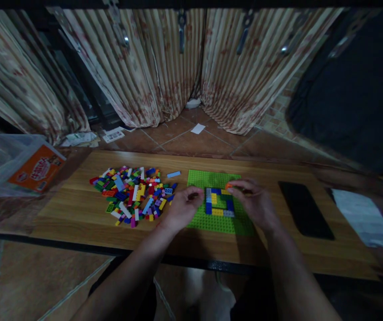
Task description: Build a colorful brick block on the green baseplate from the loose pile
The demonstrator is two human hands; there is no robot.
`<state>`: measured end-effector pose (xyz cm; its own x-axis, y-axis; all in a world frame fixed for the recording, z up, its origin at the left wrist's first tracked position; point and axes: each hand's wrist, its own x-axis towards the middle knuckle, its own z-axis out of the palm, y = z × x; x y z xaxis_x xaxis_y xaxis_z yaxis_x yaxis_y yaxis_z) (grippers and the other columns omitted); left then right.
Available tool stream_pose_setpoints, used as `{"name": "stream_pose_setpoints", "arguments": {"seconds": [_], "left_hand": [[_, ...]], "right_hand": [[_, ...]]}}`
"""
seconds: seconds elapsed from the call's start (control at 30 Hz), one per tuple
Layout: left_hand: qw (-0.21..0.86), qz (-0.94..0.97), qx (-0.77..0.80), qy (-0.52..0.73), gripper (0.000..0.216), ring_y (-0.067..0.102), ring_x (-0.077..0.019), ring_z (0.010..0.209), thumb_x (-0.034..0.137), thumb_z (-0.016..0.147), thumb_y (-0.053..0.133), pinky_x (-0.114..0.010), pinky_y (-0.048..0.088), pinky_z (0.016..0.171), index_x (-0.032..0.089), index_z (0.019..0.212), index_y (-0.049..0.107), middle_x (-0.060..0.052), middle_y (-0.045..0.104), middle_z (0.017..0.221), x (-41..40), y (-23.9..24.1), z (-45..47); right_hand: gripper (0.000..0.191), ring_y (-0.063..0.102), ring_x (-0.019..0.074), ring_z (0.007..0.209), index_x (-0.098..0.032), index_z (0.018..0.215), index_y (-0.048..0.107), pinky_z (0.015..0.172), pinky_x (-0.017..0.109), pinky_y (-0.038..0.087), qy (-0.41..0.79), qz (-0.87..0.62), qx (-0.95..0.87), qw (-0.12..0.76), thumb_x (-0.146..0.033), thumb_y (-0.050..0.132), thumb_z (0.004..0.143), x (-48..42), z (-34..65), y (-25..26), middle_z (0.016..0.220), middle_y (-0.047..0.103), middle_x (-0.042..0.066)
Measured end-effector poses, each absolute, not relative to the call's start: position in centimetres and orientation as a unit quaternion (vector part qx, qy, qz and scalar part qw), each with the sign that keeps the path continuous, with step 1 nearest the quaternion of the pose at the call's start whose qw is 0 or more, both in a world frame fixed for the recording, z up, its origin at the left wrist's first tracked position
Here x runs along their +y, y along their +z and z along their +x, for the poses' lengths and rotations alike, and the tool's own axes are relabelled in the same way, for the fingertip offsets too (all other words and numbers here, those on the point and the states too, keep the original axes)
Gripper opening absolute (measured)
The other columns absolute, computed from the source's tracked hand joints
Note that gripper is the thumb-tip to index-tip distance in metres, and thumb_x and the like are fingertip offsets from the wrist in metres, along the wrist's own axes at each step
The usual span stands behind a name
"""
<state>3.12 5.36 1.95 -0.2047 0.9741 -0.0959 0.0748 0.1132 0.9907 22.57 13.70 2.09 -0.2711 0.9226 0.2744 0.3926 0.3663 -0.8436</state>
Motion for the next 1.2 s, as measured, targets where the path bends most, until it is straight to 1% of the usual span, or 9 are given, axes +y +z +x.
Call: {"name": "stream_pose_setpoints", "arguments": {"seconds": [0.1,0.2,0.3,0.4,0.67,0.9,1.0,1.1,1.2], "left_hand": [[0.404,0.503,0.606,0.466,0.014,0.059,-0.0129,0.07,0.02,0.081,0.056,-0.023,0.046,0.065,0.016,0.087,0.068,0.0,0.068,0.08,5.5,1.7,3.2],[0.386,0.533,0.615,0.434,0.015,0.06,-0.0134,0.069,0.023,0.082,0.055,-0.024,0.046,0.065,0.018,0.089,0.068,0.0,0.067,0.079,5.5,1.7,3.2],[0.378,0.545,0.626,0.41,0.016,0.062,-0.0145,0.072,0.025,0.083,0.055,-0.024,0.047,0.067,0.019,0.091,0.068,0.0,0.068,0.081,5.5,1.7,3.1],[0.373,0.55,0.631,0.399,0.017,0.063,-0.0155,0.076,0.025,0.083,0.054,-0.026,0.048,0.07,0.018,0.091,0.068,-0.002,0.069,0.084,5.5,1.8,3.0],[0.368,0.56,0.629,0.393,0.017,0.061,-0.0154,0.072,0.025,0.083,0.055,-0.025,0.047,0.065,0.018,0.089,0.069,-0.002,0.069,0.081,5.6,1.9,3.0],[0.37,0.564,0.64,0.368,0.023,0.061,-0.0153,0.073,0.024,0.084,0.053,-0.026,0.046,0.067,0.017,0.099,0.068,-0.003,0.07,0.086,5.3,2.5,3.1],[0.365,0.565,0.648,0.356,0.024,0.061,-0.0152,0.072,0.024,0.085,0.052,-0.026,0.046,0.065,0.017,0.101,0.068,-0.002,0.07,0.085,5.3,2.6,3.1],[0.36,0.565,0.653,0.352,0.024,0.06,-0.0145,0.069,0.024,0.085,0.052,-0.025,0.045,0.062,0.017,0.101,0.068,-0.002,0.07,0.084,5.3,2.5,3.1],[0.357,0.57,0.649,0.356,0.023,0.061,-0.0143,0.071,0.022,0.085,0.052,-0.025,0.046,0.063,0.016,0.101,0.068,-0.002,0.07,0.086,5.3,2.4,3.2]], "right_hand": [[0.02,0.06,0.021,0.094,-0.027,0.086,0.076,0.087,0.038,0.046,0.336,-0.444,-0.752,0.352,-0.043,0.071,0.075,13.8,22.8,1.4,0.097,0.064,0.003],[0.016,0.06,0.0204,0.094,-0.029,0.085,0.076,0.088,0.038,0.046,0.337,-0.437,-0.778,0.3,-0.041,0.07,0.077,13.6,22.4,1.1,0.098,0.062,0.003],[0.014,0.059,0.0203,0.094,-0.029,0.085,0.076,0.088,0.038,0.046,0.326,-0.436,-0.791,0.278,-0.038,0.069,0.078,13.5,22.1,1.1,0.099,0.061,0.003],[0.012,0.059,0.0209,0.095,-0.029,0.085,0.076,0.089,0.039,0.045,0.312,-0.438,-0.798,0.272,-0.037,0.069,0.079,13.5,22.0,1.2,0.1,0.061,0.004],[0.012,0.057,0.0221,0.095,-0.027,0.084,0.075,0.088,0.04,0.045,0.273,-0.419,-0.826,0.261,-0.034,0.067,0.081,13.5,22.0,1.0,0.099,0.061,0.005],[0.014,0.06,0.0207,0.09,-0.024,0.088,0.074,0.086,0.039,0.047,0.273,-0.449,-0.803,0.281,-0.032,0.068,0.078,13.6,21.7,0.5,0.095,0.063,0.005],[0.014,0.06,0.0209,0.09,-0.023,0.087,0.073,0.086,0.039,0.047,0.268,-0.454,-0.802,0.281,-0.031,0.068,0.078,13.5,21.6,0.7,0.096,0.063,0.005],[0.016,0.061,0.0212,0.091,-0.023,0.088,0.073,0.087,0.039,0.047,0.269,-0.459,-0.8,0.278,-0.034,0.069,0.077,13.4,21.7,1.0,0.097,0.065,0.005],[0.021,0.062,0.0212,0.092,-0.022,0.092,0.072,0.086,0.038,0.047,0.281,-0.471,-0.787,0.283,-0.038,0.066,0.079,13.5,22.0,1.1,0.098,0.067,0.005]]}}
